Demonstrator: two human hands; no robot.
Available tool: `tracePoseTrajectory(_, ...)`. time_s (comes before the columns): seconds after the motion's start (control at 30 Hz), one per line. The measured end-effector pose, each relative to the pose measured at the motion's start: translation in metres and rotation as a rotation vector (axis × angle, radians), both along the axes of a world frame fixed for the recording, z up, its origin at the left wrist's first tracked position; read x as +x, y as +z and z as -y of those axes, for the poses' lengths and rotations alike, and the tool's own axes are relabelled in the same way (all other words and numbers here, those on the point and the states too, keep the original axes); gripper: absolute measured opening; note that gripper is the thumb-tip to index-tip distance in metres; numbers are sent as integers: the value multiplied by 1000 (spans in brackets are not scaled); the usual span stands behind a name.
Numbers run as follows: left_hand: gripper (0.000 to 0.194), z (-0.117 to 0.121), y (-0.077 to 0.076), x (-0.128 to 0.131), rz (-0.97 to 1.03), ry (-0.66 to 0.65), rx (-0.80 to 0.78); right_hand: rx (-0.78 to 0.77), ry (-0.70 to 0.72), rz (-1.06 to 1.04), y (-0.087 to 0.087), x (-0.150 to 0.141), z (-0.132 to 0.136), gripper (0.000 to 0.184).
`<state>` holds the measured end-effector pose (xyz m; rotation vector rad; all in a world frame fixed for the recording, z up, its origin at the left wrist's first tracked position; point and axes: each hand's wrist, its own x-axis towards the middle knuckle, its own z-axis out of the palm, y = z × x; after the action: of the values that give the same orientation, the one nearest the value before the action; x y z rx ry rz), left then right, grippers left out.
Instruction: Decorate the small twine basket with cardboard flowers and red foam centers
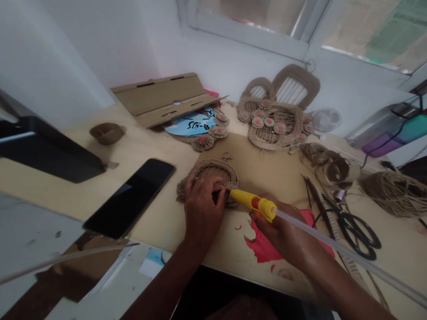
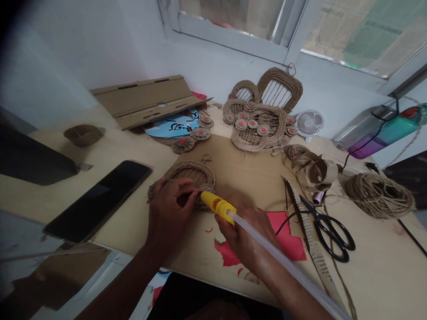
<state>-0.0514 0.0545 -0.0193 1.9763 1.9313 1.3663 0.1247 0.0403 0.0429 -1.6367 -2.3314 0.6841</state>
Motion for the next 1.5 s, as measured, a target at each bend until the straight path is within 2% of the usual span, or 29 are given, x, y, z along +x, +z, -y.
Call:
tracePoseTrajectory(0.17, 11, 0, -1, 0, -4, 6, -6, 45, -13, 42, 0, 3, 1, 15)
tracePoseTrajectory(0.37, 10, -1, -3, 1, 1, 20, 7, -1, -3, 1, 1, 1, 1, 12)
tracePoseTrajectory(0.57, 11, -1, -3, 1, -17, 7, 25, 35, -24, 15, 0, 3, 1, 16)
tracePoseTrajectory(0.73, 10, -1, -3, 1, -24, 9, 23, -14, -8, -18, 2, 2, 4, 13)
tracePoseTrajectory(1.2, 11, -1, -1, 0, -42, 7, 26, -8, -26, -6, 3, -1, 3, 16)
tracePoseTrajectory(1.4, 12, -1, -3, 0, -41, 2, 39, 82, -70, -47, -2, 5, 3, 18)
tracePoseTrajectory(1.5, 12, -1, -5, 0, -53, -1, 58, 53, -132, -125, -2, 10, 6, 25)
